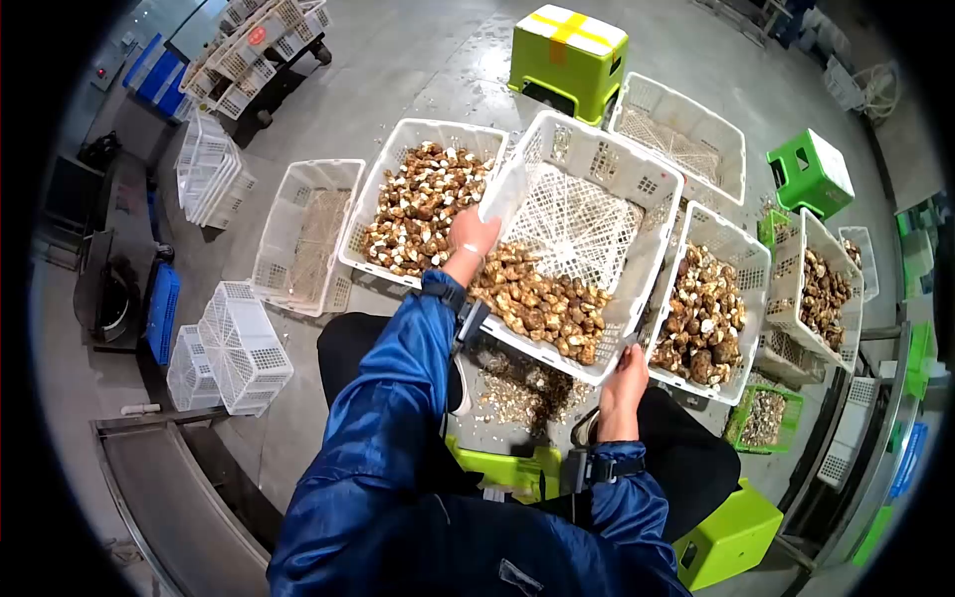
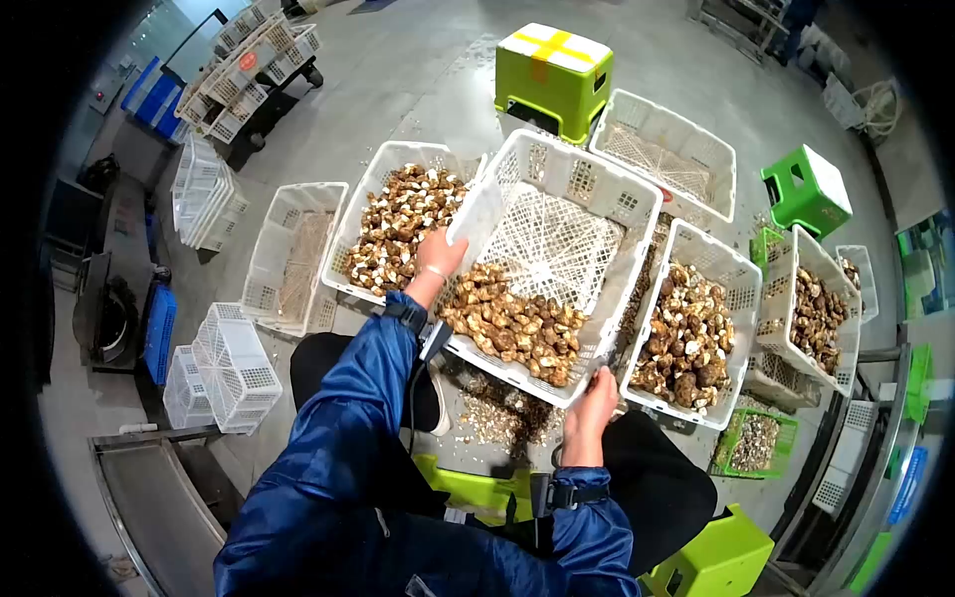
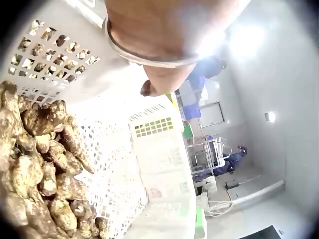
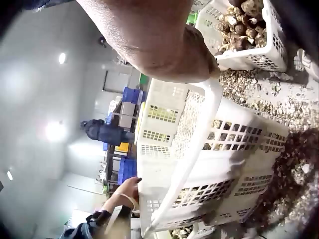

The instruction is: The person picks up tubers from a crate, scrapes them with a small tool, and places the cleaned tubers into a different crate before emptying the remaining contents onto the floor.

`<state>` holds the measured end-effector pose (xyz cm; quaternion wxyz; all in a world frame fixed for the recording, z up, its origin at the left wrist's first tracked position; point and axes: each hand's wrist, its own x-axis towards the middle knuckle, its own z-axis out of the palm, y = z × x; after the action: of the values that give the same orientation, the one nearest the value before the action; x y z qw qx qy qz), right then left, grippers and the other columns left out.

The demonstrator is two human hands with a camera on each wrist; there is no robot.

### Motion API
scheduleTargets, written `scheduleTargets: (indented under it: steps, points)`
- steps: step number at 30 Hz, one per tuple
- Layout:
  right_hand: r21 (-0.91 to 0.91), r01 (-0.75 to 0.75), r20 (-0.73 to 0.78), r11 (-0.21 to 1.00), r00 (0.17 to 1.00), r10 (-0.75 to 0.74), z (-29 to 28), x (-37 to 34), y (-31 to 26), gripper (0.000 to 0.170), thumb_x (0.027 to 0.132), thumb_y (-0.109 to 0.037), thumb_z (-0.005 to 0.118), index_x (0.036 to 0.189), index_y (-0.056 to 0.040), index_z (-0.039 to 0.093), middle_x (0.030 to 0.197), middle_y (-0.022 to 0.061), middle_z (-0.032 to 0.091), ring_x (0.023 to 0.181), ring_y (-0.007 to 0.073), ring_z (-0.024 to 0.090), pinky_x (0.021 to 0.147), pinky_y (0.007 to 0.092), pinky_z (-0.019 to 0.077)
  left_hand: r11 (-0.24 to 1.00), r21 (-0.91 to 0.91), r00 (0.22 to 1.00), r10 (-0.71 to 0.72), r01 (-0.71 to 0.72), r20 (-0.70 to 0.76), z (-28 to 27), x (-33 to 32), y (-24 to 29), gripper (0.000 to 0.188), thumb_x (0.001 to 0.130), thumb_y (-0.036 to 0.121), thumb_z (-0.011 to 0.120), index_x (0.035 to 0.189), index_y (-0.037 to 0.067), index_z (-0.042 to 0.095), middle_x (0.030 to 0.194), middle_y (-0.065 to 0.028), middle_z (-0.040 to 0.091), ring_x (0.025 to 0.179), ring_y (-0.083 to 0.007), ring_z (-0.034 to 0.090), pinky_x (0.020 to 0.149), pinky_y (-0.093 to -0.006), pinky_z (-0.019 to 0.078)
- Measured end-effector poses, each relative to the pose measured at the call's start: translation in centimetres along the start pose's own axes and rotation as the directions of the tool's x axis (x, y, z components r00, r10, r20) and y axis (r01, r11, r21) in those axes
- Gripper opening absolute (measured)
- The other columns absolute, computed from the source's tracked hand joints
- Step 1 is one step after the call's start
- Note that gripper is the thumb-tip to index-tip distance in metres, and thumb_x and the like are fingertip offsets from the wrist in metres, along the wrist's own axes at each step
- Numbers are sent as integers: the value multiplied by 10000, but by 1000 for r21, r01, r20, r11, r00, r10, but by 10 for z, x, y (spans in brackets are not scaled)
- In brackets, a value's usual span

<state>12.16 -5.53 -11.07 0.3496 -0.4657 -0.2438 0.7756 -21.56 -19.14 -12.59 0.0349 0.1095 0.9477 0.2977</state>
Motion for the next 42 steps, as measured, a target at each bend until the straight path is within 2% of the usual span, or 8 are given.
scheduleTargets:
  steps: [5,9,13,29,33,38,39,42]
  points:
    - [-21,7,-44,1000,999,-8,14,-2,-9,179,996,-198,496,925,-48,564,863,23,577,790,124,542,714,272,450,943,283,949,239,-177,-204,-2,-28,36,515,757,240,673,1215,31,565,1291,-242,465,1207,-401,435,999,-508,383]
    - [-200,169,-54,965,982,-183,13,-1,-19,202,1008,-224,497,860,-92,532,848,-14,542,752,87,496,721,269,420,832,104,829,517,-545,211,25,-53,38,274,791,155,643,1041,43,648,1087,-169,591,1057,-352,533,958,-460,448]
    - [-210,284,-15,936,956,-293,20,-5,-33,181,1009,-228,515,910,-84,562,838,-15,546,750,78,514,675,234,438,852,191,770,317,-487,553,74,-53,23,163,795,131,608,908,66,706,1018,-184,654,1004,-355,608,923,-441,496]
    - [-377,222,262,899,957,-126,16,-15,-29,198,1007,-248,548,953,-68,609,874,3,628,784,71,583,661,225,473,692,454,766,227,-562,602,129,-63,81,297,810,241,709,1047,66,667,999,-156,677,957,-340,666,758,-454,573]
    - [-459,294,307,839,938,-161,28,-32,-39,227,983,-207,592,821,-49,581,714,-69,484,650,28,395,571,211,319,702,406,757,294,-585,583,122,-65,82,289,789,215,716,1030,80,630,995,-144,685,926,-322,679,761,-432,567]
    - [-472,324,323,820,929,-181,23,-41,-49,228,967,-236,618,848,-41,626,710,-68,500,632,28,389,561,222,328,977,-181,775,199,-110,599,88,-63,75,544,818,285,674,1285,32,556,1048,-163,676,918,-252,669,735,-376,551]
    - [-467,334,328,819,925,-191,23,-45,-51,215,962,-234,626,880,-36,641,720,-68,514,635,24,399,560,216,333,809,-438,648,95,392,755,46,-83,98,564,879,208,617,1387,29,449,1052,-106,650,867,-176,635,732,-302,542]
    - [-454,380,392,806,898,-203,22,-53,-56,211,938,-204,663,1029,-15,687,768,-67,571,658,4,447,568,185,355,445,-607,569,235,658,788,-19,-123,110,615,920,77,559,1481,73,306,1100,-65,567,890,-141,591,777,-288,547]
